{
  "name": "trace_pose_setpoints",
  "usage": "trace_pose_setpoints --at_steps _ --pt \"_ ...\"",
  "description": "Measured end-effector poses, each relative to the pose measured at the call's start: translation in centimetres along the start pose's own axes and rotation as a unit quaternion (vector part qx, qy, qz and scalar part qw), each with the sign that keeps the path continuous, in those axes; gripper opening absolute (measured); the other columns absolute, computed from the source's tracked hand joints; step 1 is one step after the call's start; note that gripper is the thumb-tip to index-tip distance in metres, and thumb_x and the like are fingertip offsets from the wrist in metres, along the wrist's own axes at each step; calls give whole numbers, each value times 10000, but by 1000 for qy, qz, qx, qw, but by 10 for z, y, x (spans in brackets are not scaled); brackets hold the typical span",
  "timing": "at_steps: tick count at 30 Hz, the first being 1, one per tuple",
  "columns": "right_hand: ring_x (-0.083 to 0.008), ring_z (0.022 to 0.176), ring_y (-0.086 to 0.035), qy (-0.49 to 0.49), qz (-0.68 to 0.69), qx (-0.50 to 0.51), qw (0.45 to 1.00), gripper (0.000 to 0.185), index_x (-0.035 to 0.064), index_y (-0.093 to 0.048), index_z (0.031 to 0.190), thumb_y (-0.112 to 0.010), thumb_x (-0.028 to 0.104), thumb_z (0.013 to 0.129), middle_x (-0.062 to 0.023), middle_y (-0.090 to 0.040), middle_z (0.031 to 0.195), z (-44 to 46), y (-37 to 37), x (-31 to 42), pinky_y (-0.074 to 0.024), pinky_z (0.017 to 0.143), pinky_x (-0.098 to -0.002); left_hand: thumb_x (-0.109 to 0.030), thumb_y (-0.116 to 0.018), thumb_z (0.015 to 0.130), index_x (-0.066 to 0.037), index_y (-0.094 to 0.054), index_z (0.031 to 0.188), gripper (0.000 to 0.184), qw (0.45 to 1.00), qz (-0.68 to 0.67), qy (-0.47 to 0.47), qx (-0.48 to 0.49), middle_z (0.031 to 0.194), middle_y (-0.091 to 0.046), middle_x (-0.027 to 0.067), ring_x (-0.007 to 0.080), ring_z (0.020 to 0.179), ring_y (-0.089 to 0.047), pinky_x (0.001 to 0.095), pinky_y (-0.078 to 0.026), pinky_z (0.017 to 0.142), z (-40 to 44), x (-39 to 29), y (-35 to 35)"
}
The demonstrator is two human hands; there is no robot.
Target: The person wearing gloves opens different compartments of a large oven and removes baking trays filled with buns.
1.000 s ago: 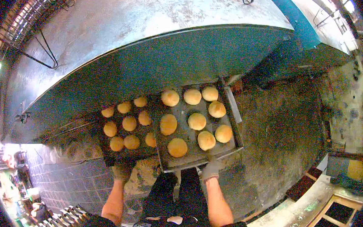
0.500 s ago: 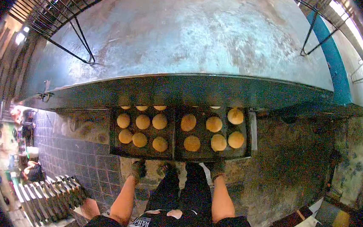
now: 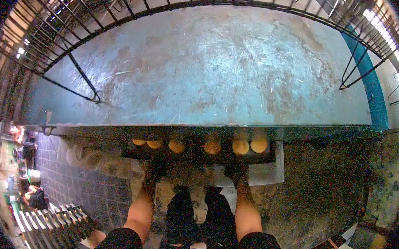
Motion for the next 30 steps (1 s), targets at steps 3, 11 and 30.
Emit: trace_pose_setpoints --at_steps 3,11,30 --pt "-473 1129 -759 -104 -55 2 993 421 79 -792 1238 -797 323 894 -242 -818 1161 71 15 25 -605 1055 -600 -456 -669 1121 -112 -683 1551 551 999 -12 -29 26 1595 -693 147 398 1478 -603 576 -503 1221 56 -30 -30" --pt "-458 1159 -781 -219 -252 78 939 452 66 -806 1285 -797 343 928 -268 -812 1225 82 31 106 -619 1082 -586 -468 -656 1118 -104 -700 1527 549 991 -92 -27 90 1554 -716 145 387 1444 -623 570 -515 1200 75 -76 4" --pt "-387 1183 -743 -96 -30 243 965 424 32 -798 1338 -643 370 1133 -244 -762 1309 -39 -422 489 -615 1025 -466 -513 -624 1114 -76 -712 1516 600 752 -589 188 230 1492 -757 142 355 1422 -646 542 -528 1198 -23 -232 348"
Point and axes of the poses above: each hand's wrist, its own z-axis towards the middle knuckle, its own y-axis out of the back of the hand, x = y × z, the point moved 6 cm from there along z, towards the middle knuckle
